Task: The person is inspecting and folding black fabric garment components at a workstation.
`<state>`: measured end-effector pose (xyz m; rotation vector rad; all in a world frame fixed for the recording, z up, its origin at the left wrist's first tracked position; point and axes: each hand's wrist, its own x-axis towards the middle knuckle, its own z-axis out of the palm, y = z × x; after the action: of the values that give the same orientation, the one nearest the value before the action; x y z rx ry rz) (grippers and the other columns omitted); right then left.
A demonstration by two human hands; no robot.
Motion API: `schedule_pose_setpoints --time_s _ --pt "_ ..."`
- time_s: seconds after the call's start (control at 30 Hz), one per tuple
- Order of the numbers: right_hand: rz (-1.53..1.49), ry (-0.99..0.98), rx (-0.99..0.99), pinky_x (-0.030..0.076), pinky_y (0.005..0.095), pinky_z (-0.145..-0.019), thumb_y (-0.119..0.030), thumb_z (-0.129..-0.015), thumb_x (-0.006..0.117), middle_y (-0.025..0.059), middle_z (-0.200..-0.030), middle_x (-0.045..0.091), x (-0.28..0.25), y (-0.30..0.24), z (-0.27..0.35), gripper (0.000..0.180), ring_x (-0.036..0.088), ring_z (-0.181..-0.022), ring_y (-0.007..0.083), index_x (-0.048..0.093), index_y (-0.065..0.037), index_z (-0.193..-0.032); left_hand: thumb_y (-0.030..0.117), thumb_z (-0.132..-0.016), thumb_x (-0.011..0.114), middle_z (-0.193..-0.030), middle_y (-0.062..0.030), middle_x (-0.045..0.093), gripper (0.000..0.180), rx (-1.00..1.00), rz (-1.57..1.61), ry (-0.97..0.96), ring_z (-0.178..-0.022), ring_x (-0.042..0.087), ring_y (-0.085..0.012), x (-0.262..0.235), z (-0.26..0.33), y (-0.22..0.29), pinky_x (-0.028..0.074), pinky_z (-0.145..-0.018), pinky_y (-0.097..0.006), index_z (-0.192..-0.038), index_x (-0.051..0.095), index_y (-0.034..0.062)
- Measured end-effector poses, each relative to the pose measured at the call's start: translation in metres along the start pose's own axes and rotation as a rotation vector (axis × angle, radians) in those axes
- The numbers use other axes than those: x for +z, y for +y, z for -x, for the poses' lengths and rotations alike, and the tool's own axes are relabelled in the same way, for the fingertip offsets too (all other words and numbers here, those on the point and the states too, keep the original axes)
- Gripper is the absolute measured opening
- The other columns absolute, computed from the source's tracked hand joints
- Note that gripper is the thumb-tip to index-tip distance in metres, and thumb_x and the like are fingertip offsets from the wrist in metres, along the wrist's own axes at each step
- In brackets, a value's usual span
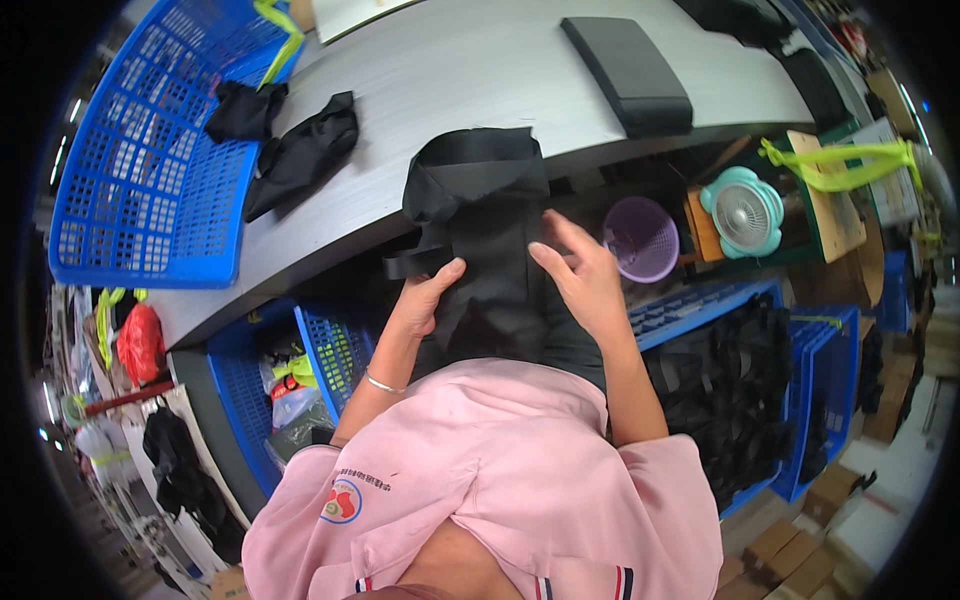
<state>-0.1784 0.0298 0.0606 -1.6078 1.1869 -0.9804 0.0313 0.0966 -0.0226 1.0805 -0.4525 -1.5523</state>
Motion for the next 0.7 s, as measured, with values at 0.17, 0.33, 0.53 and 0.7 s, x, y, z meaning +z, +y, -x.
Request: schedule_pose_setpoints --time_s 0.17,0.33,0.53,0.7 --pt "-0.554 -0.208 0.416 0.028 0.0223 -0.052 -0.019 -0.091 0.070 -0.0109 -0.068 0.046 -0.009 0.031 0.002 0.028 0.038 -0.063 -0.0002 0.057 -0.012 -0.068 0.031 -0.090 0.075 -0.131 -0.0075 0.060 0.055 -0.055 0.197 0.073 -0.120 0.058 -0.0202 0.010 0.010 -0.003 0.049 -0.101 -0.036 -0.134 0.055 0.0040" --pt "-0.976 -0.312 0.483 0.052 0.0257 -0.080 -0.009 -0.088 0.072 0.0035 -0.095 0.069 0.009 0.039 0.019 0.017 0.064 -0.088 0.0102 0.068 0.000 -0.101 0.030 -0.097 0.065 -0.136 -0.0085 0.059 0.049 -0.064 0.274 -0.023 -0.124 0.056 -0.0239 -0.015 -0.004 -0.016 0.041 -0.110 -0.040 -0.136 0.054 0.0033" --pt "-0.539 -0.028 0.235 0.049 0.0240 -0.086 -0.011 -0.093 0.067 0.0023 -0.102 0.065 -0.016 0.056 0.042 0.021 0.059 -0.096 0.0073 0.064 0.001 -0.110 0.037 -0.103 0.053 -0.145 -0.0127 0.052 0.051 -0.154 0.481 -0.316 -0.132 0.051 -0.0293 0.023 -0.002 -0.012 0.037 -0.114 -0.045 -0.141 0.050 0.0035" --pt "-0.485 0.142 0.179 0.047 0.0242 -0.090 -0.008 -0.096 0.062 -0.0001 -0.107 0.063 -0.033 0.091 0.070 0.023 0.056 -0.100 0.0067 0.060 0.001 -0.117 0.037 -0.100 0.059 -0.136 -0.0114 0.060 0.052 -0.308 0.461 -0.413 -0.126 0.056 -0.0268 0.043 -0.007 -0.035 0.041 -0.110 -0.043 -0.137 0.054 0.0017"
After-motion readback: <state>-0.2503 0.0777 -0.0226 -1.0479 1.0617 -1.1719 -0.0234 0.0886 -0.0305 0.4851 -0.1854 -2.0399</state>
